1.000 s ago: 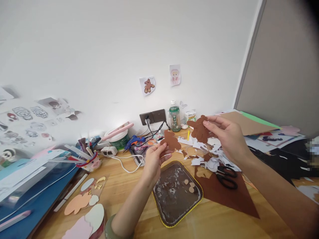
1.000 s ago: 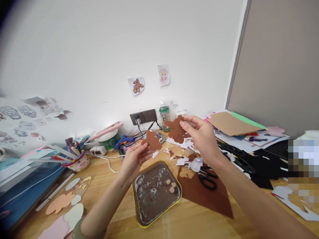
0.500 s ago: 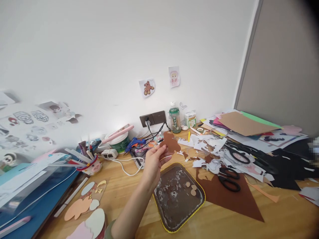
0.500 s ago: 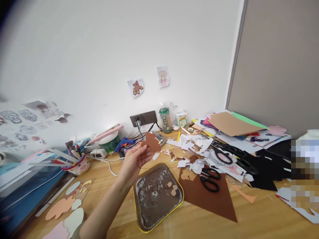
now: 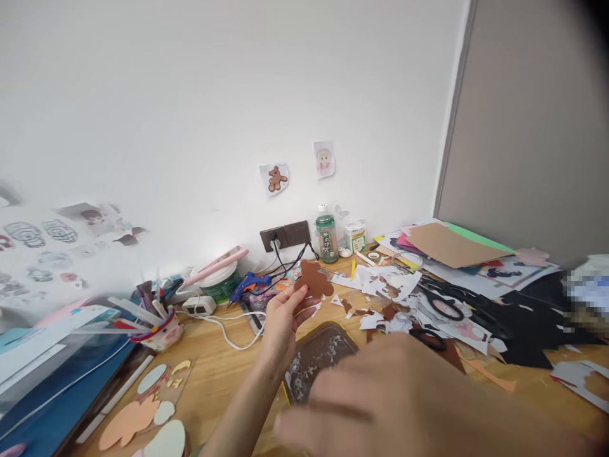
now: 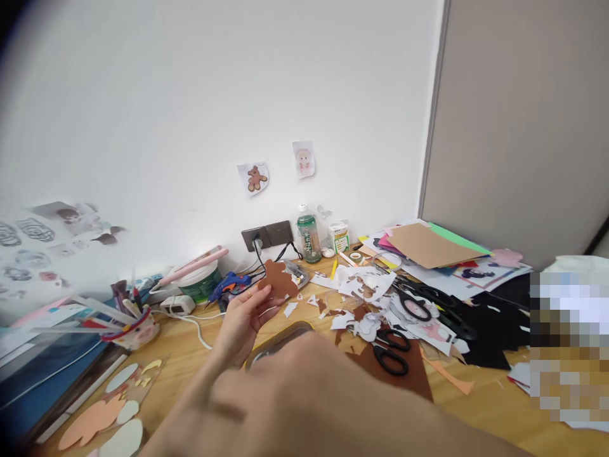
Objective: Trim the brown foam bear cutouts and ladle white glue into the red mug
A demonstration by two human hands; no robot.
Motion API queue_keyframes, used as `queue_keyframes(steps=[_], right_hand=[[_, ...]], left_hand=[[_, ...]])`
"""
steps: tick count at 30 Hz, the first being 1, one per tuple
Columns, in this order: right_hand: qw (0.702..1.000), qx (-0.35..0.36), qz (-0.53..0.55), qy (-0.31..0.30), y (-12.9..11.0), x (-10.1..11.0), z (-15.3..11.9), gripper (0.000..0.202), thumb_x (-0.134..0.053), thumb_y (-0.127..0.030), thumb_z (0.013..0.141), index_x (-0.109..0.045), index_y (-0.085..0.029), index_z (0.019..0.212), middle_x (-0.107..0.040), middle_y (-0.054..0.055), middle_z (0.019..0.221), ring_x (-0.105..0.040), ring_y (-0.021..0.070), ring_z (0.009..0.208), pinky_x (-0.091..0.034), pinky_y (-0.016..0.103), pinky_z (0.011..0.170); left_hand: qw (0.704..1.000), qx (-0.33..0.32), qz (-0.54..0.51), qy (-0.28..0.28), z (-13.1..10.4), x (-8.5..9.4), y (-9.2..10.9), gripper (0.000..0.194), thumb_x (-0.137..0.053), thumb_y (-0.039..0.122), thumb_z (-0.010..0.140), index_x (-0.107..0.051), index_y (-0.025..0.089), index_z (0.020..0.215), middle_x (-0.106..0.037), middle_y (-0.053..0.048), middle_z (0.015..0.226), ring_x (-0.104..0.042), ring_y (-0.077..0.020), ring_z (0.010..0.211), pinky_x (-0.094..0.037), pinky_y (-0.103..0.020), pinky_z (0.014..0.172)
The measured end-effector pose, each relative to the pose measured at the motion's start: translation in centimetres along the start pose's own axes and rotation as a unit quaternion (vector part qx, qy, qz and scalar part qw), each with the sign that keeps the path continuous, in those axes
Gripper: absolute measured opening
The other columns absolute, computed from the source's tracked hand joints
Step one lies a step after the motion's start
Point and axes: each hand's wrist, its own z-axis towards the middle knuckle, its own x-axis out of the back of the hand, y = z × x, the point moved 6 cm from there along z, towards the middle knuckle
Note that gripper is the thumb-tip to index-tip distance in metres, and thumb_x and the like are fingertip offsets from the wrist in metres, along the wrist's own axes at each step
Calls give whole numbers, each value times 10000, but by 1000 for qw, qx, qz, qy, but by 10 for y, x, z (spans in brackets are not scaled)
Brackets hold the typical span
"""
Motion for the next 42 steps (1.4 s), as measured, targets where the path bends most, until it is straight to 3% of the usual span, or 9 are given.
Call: queue_keyframes(steps=[4, 9, 12, 28, 42], right_hand=[[996, -94, 6, 2, 43, 10, 20, 200, -505, -189, 795, -569, -265, 968, -647, -31, 836, -568, 136, 719, -395, 237, 623], [983, -168, 68, -39, 116, -36, 16, 191, -540, -201, 742, -613, -200, 917, -645, 6, 761, -575, 148, 702, -387, 226, 604], [976, -179, 112, -47, 135, -57, 15, 194, -532, -178, 732, -603, -182, 912, -642, 3, 762, -577, 127, 684, -398, 200, 595], [984, -179, 16, -4, 146, -76, 13, 186, -505, -82, 647, -612, -194, 749, -626, -3, 733, -549, 138, 687, -349, 208, 600], [976, -192, 97, 14, 148, -66, 14, 115, -545, -127, 649, -621, -185, 713, -628, -7, 670, -554, 131, 632, -361, 208, 568]], left_hand=[[1000, -12, -15, 14, 0, 2, 3, 206, -689, 204, 577, -603, 121, 745, -639, -20, 647, -592, -88, 591, -472, -158, 552], [1000, -24, -13, 9, 0, 2, 4, 210, -683, 190, 587, -612, 120, 771, -641, -15, 709, -575, -65, 585, -476, -160, 572], [1000, -18, -9, 8, 1, 2, 3, 203, -679, 179, 592, -611, 120, 773, -636, -9, 694, -568, -58, 573, -477, -155, 566], [1000, -2, 4, 1, 5, 4, 0, 183, -677, 172, 586, -613, 123, 750, -652, -29, 678, -586, -71, 548, -480, -141, 514], [1000, -1, 13, 6, 7, 5, -1, 175, -662, 169, 596, -590, 128, 750, -646, -23, 665, -587, -74, 544, -475, -147, 515]])
